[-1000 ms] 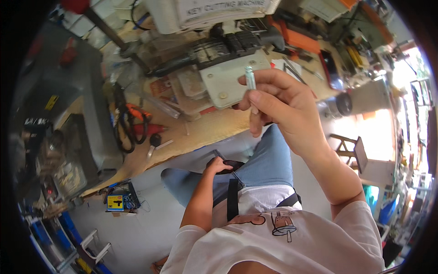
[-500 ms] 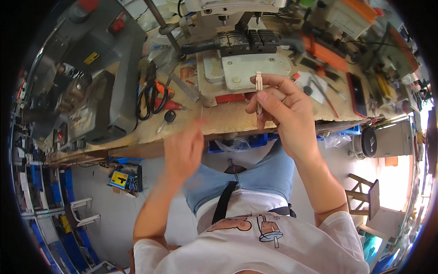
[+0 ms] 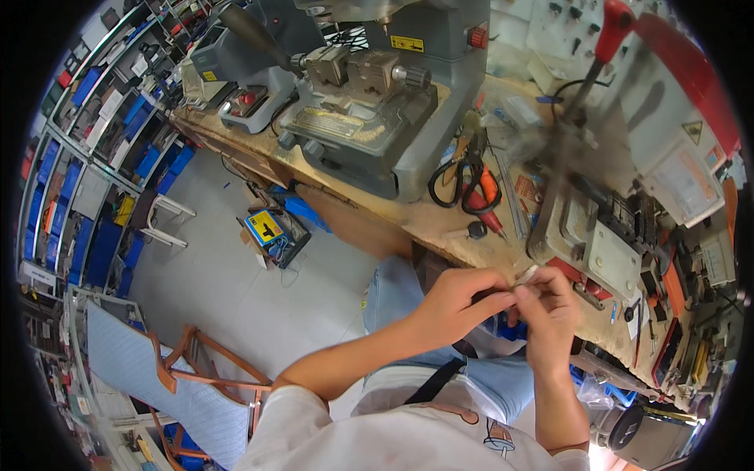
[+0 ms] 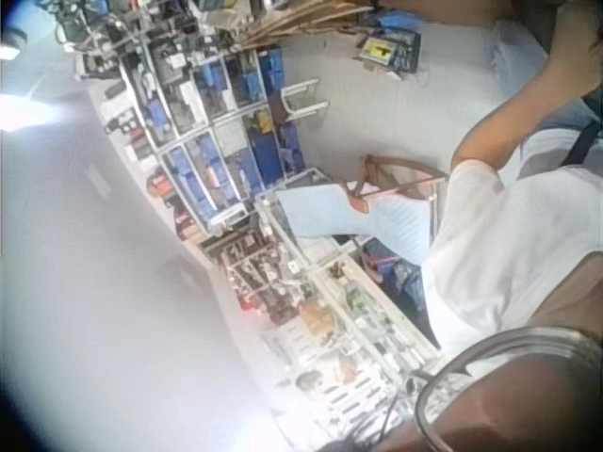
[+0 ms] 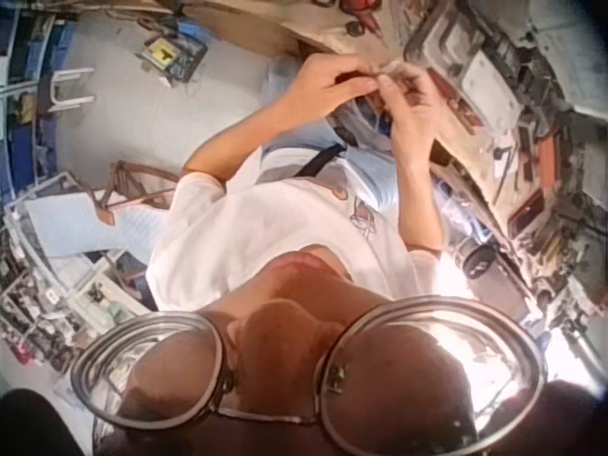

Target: The person uses a key-cutting machine to cut several keys. They place each key blank into the machine, operate the cutting arm, then remove and inspect the finished key. The person also handles a key fob and a small plastic bag during the process.

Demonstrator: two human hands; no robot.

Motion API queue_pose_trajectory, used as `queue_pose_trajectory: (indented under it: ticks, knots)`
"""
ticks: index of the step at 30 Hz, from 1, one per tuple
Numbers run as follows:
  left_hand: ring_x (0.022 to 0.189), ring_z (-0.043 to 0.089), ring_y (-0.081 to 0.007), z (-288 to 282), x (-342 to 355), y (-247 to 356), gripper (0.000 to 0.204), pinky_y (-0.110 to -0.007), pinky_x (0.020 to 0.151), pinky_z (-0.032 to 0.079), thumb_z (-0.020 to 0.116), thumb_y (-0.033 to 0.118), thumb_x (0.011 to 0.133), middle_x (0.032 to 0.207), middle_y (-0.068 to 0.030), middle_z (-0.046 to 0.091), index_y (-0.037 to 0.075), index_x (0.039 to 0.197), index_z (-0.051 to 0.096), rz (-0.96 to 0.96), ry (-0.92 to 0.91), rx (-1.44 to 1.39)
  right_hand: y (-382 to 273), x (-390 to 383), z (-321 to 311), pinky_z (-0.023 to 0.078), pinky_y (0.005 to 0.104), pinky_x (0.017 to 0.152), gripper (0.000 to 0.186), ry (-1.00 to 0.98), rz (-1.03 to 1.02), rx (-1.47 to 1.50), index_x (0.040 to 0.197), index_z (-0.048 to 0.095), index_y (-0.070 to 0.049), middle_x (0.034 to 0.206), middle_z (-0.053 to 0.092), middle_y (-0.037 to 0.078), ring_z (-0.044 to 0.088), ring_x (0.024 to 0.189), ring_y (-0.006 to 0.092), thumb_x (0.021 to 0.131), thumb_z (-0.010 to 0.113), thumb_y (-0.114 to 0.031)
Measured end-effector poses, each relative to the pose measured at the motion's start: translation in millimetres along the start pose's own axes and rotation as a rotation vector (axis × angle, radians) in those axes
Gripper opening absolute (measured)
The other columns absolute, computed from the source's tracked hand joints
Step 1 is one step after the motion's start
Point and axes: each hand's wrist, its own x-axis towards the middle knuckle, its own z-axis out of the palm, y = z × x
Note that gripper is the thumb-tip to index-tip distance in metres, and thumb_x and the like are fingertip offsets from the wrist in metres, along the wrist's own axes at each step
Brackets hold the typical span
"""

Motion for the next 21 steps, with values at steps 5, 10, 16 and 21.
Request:
queue_pose_trajectory:
  ticks: [5,10,16,21]
  knots:
    - [0.058,0.045,-0.0068,-35,-21,7,0.013,-0.023,0.051,0.036,0.061,0.012,0.086,0.067,-0.0034,0.056,-0.001,0.084,0.060,-0.063,0.036,-0.039,5,11,35,0.039,0.0200,0.051,0.012,-0.151,0.079,0.054,0.093,0.053,0.000,0.074,0.056,0.002,0.049,0.061,0.0054,0.083,0.061,0.000]
    - [0.057,0.045,-0.0042,-70,-11,8,0.012,-0.021,0.050,0.036,0.059,0.011,0.087,0.067,0.0000,0.057,-0.001,0.087,0.061,0.001,0.162,0.043,-10,40,57,0.041,0.0194,0.055,0.021,-0.221,0.057,0.053,0.104,0.055,0.000,0.083,0.057,0.002,0.050,0.068,0.0052,0.083,0.060,0.000]
    - [0.055,0.042,-0.0015,-137,10,35,0.018,-0.017,0.049,0.032,0.061,0.015,0.088,0.065,0.0022,0.054,-0.001,0.081,0.059,0.105,0.543,-0.056,-19,90,73,0.040,0.0181,0.058,0.029,-0.105,-0.204,-0.178,0.111,0.055,0.000,0.088,0.055,0.001,0.048,0.069,0.0039,0.083,0.062,-0.003]
    - [0.053,0.039,-0.0008,-167,38,41,0.023,-0.017,0.047,0.029,0.061,0.020,0.088,0.061,0.0039,0.050,-0.001,0.080,0.059,0.081,0.474,-0.081,-19,114,92,0.040,0.0175,0.058,0.027,-0.175,-0.209,-0.181,0.111,0.056,0.000,0.089,0.056,0.002,0.048,0.069,0.0030,0.084,0.060,-0.002]
